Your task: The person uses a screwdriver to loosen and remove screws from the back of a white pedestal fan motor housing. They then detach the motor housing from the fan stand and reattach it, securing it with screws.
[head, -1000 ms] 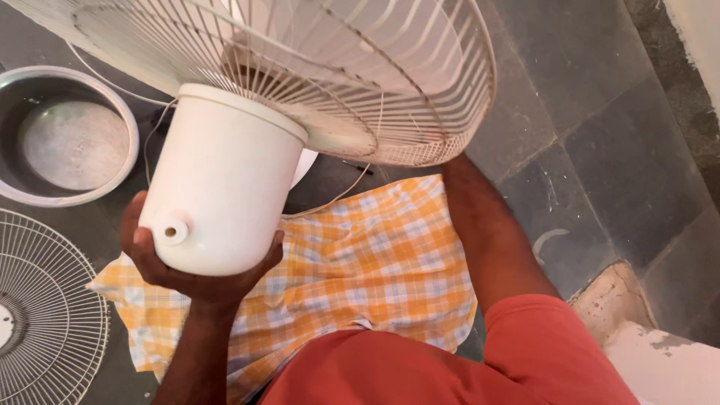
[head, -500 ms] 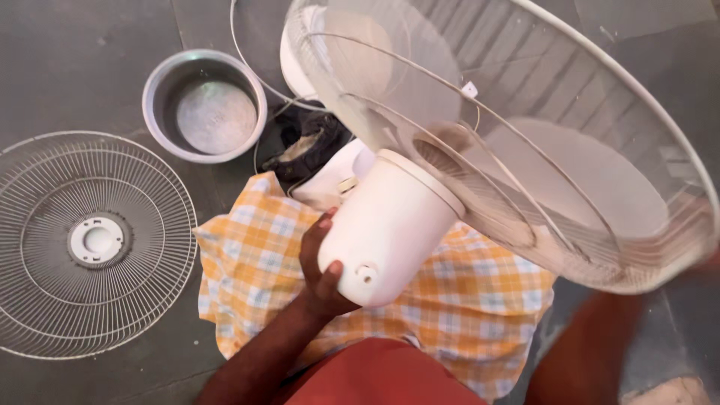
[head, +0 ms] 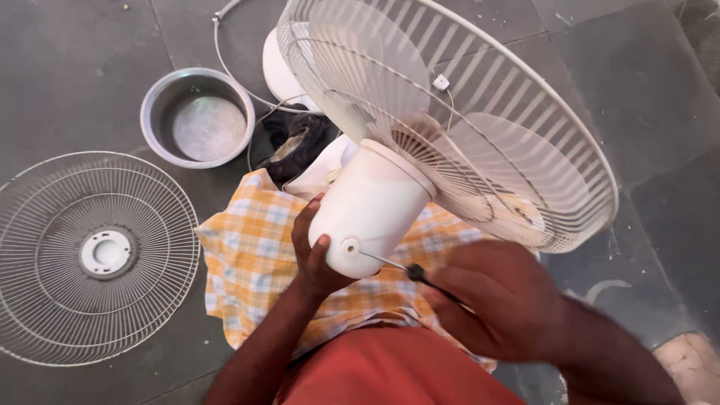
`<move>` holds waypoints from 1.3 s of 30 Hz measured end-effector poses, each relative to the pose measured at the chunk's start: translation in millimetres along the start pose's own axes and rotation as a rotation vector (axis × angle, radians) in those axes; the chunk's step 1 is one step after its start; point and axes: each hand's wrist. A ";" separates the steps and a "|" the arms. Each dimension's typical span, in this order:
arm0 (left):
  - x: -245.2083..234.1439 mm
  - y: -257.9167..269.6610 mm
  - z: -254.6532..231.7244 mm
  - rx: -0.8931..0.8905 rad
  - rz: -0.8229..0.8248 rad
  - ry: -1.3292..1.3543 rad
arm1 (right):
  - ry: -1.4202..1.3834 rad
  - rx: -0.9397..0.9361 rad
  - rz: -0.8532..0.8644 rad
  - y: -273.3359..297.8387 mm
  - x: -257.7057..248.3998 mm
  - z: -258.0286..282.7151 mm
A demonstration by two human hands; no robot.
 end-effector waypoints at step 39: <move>9.3 -61.2 64.4 -0.205 -0.031 -0.101 | 0.436 0.091 0.508 -215.2 35.7 -27.5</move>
Point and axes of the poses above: each hand's wrist, its own y-axis away from the middle knuckle, its own x-axis out of the palm, z = x × y, and after that the axes turned 4 degrees about -z, right-handed
